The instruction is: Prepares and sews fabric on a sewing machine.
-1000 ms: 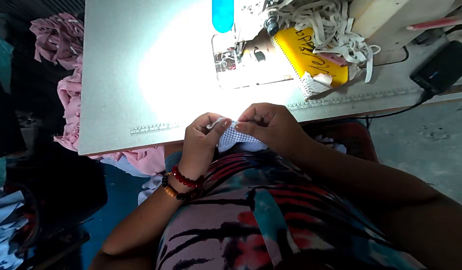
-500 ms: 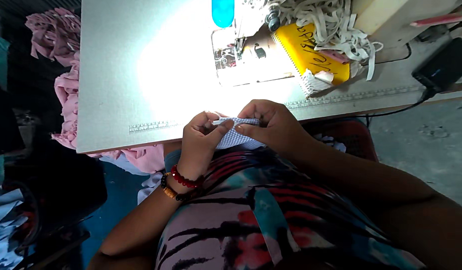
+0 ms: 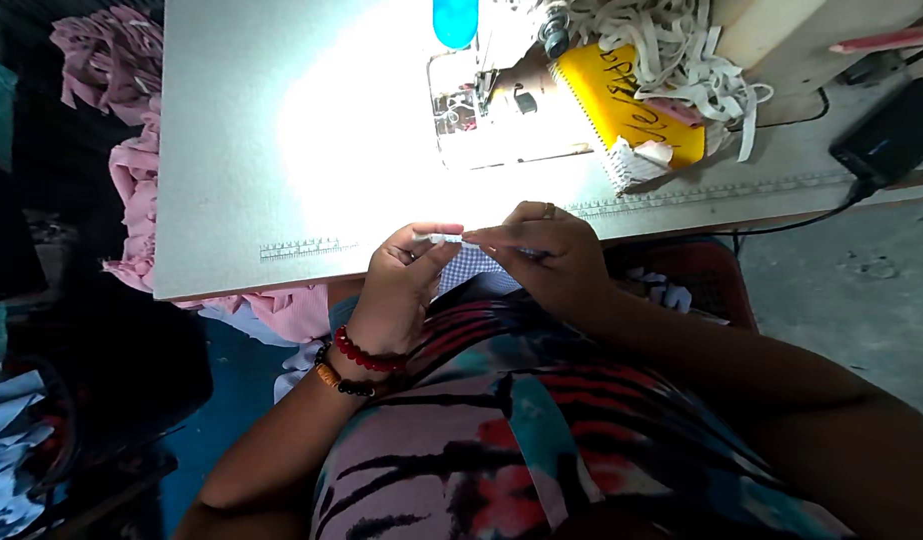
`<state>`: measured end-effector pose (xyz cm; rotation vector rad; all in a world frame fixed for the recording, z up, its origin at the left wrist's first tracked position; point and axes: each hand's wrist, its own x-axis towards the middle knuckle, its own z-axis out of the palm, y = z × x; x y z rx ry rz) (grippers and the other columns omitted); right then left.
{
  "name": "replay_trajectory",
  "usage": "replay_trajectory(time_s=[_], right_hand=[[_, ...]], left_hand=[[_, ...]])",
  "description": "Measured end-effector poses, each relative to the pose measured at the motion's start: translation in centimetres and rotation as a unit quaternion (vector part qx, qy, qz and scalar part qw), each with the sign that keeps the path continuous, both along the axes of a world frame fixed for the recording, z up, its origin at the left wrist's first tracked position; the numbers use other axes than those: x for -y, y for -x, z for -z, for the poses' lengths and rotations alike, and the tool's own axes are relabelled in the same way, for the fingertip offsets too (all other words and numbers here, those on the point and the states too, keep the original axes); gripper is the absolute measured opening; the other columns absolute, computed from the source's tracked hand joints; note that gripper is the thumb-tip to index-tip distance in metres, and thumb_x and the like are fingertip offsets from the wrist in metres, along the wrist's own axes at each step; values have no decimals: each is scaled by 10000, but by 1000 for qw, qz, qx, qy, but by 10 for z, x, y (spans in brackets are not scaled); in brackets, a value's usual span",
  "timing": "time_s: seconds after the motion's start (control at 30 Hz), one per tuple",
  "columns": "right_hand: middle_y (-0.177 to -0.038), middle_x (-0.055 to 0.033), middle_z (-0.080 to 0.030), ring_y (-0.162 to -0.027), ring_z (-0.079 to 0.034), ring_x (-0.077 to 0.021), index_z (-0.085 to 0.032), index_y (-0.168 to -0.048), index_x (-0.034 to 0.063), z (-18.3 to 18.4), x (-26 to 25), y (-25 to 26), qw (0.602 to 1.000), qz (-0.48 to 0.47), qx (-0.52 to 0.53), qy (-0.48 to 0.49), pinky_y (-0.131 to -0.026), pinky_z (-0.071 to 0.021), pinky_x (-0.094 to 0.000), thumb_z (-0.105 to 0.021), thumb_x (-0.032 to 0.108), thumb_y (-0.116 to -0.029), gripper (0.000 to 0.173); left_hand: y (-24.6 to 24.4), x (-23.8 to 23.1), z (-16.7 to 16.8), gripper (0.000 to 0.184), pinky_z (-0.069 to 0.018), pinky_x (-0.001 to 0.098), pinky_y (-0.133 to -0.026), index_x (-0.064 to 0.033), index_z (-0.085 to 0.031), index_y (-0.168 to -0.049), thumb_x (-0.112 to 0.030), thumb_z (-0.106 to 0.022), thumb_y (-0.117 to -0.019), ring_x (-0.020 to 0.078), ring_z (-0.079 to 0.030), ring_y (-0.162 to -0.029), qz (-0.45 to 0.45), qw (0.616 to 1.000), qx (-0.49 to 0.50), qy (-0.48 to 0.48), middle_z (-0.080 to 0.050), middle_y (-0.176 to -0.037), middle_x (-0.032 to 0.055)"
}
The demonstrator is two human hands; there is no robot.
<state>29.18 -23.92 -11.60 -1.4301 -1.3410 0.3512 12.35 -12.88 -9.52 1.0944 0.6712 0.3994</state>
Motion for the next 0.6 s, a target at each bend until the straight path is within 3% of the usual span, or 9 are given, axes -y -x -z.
replay_trajectory(time_s=[0.1,0.27,0.37,0.43,0.5,0.6], right_hand=[[-858,-23,-633,-825,-561,-37,-811,-1080,83,4,1,-4,999,-16,37,-23,-727,-452,-160,-605,68,-985,227],[-867,-46,-629,-795,-556,-70,-816,-1075,130,9,1,-10,992,-31,111,-45,-695,-454,-196,-581,33,-978,271],[-846,-73,-628,-757,-552,-111,-816,-1077,144,8,1,-14,981,-22,183,-62,-654,-446,-220,-601,25,-966,270],[-847,-83,-637,-755,-568,-131,-819,-1074,146,7,2,-14,975,-19,211,-67,-650,-458,-227,-611,18,-959,269],[-861,-89,-658,-744,-580,-144,-818,-1074,140,5,2,-15,973,-23,222,-63,-634,-467,-248,-600,33,-960,269],[-916,-43,-707,-812,-640,-105,-773,-1119,83,2,5,-12,989,-41,144,-16,-694,-519,-285,-570,189,-986,265]], left_hand=[[2,-4,-3,235,-462,135,-511,-133,-663,-1197,-83,-481,-1057,1,-493,-534,14,999,20,34,-565,-714,-33],[4,-4,-6,326,-510,144,-566,-96,-662,-1238,-42,-426,-1019,14,-586,-611,6,998,23,59,-635,-776,-8],[5,-4,-7,332,-510,161,-603,-90,-682,-1199,-187,-390,-1075,21,-556,-622,8,998,34,60,-581,-748,-43],[5,-3,-8,251,-486,136,-564,-130,-694,-1187,-239,-498,-1075,-3,-528,-582,26,999,20,9,-586,-730,-59],[3,-1,-9,190,-437,129,-488,-134,-707,-1178,-104,-624,-1009,0,-484,-518,20,998,-13,-49,-630,-745,-25],[0,-1,-8,232,-450,145,-504,-130,-698,-1201,-56,-654,-985,22,-513,-551,27,989,-45,-140,-648,-818,-8]])
